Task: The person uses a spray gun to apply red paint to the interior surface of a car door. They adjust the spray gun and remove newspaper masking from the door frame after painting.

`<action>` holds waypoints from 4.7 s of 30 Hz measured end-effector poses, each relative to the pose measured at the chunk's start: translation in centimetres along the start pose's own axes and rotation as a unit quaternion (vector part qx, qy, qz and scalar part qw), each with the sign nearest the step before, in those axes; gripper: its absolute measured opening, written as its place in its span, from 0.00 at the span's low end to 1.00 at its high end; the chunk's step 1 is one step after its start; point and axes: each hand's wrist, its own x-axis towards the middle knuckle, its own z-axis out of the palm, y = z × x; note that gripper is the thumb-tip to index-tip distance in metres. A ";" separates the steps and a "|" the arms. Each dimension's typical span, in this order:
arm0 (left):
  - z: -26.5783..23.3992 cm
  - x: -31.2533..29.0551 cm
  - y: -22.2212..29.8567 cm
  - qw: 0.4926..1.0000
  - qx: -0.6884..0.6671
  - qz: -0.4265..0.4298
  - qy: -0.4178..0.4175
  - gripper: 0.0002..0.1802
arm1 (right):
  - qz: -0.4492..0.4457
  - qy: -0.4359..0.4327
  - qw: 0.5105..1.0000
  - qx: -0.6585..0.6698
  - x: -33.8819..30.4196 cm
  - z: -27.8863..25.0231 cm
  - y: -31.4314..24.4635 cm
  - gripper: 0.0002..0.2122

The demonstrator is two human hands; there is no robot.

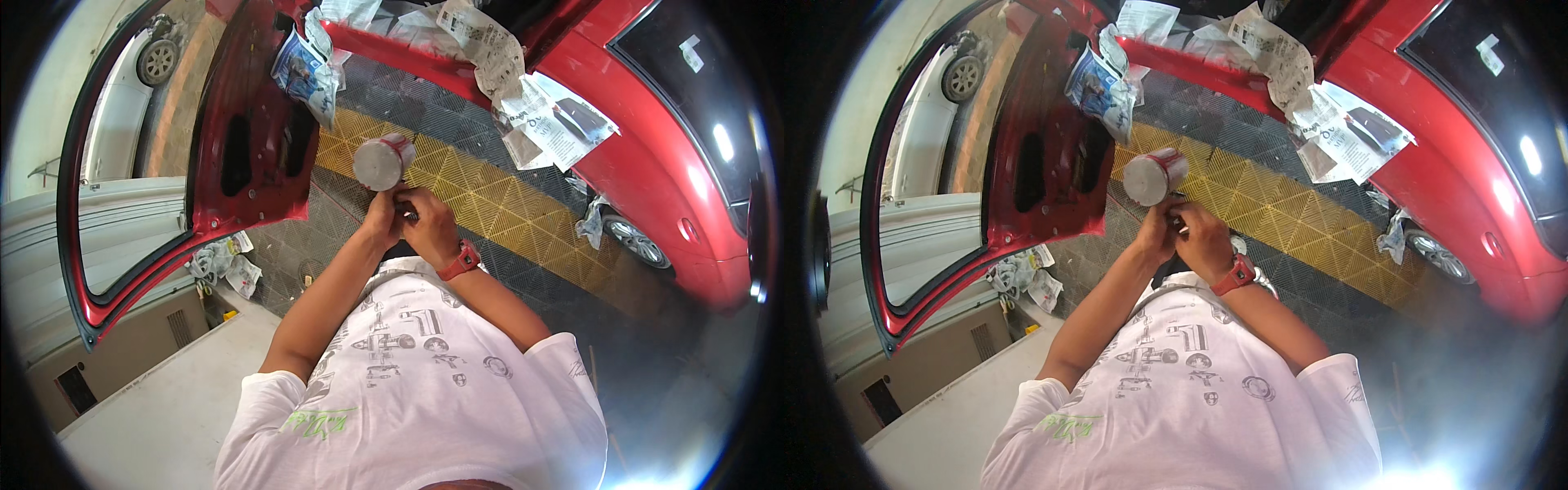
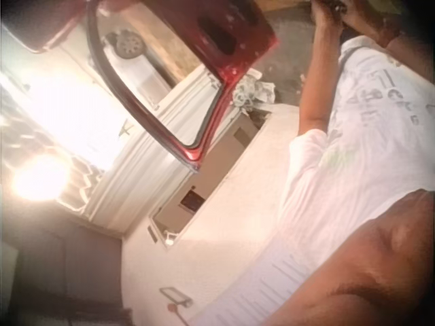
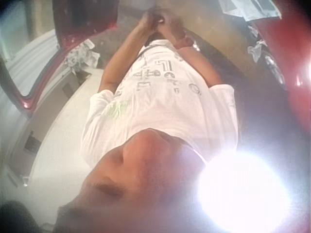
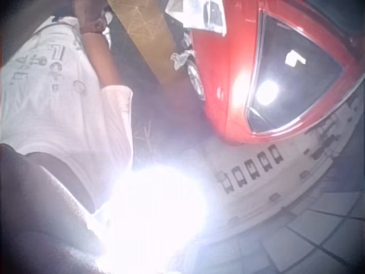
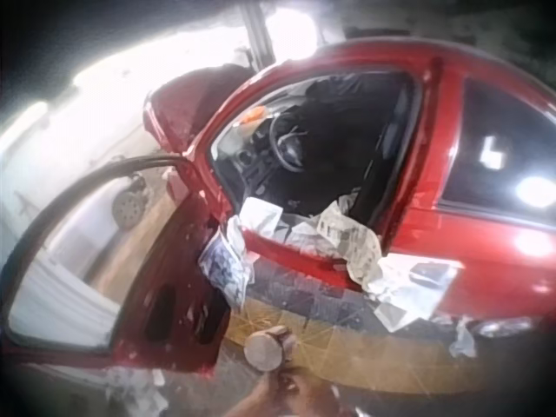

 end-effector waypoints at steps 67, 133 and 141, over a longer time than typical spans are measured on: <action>5.9 -2.7 -4.1 0.994 -0.041 -0.007 -0.097 0.57 | 0.028 0.073 0.993 -0.087 -1.8 -7.1 -0.5 0.09; 8.5 -2.8 -4.0 0.997 -0.040 0.022 -0.061 0.45 | 0.034 0.103 0.990 -0.085 -2.2 -9.2 -1.9 0.10; 7.9 -3.4 -3.9 0.996 -0.041 0.025 -0.071 0.48 | 0.014 0.100 0.992 -0.071 -2.4 -9.4 -3.2 0.10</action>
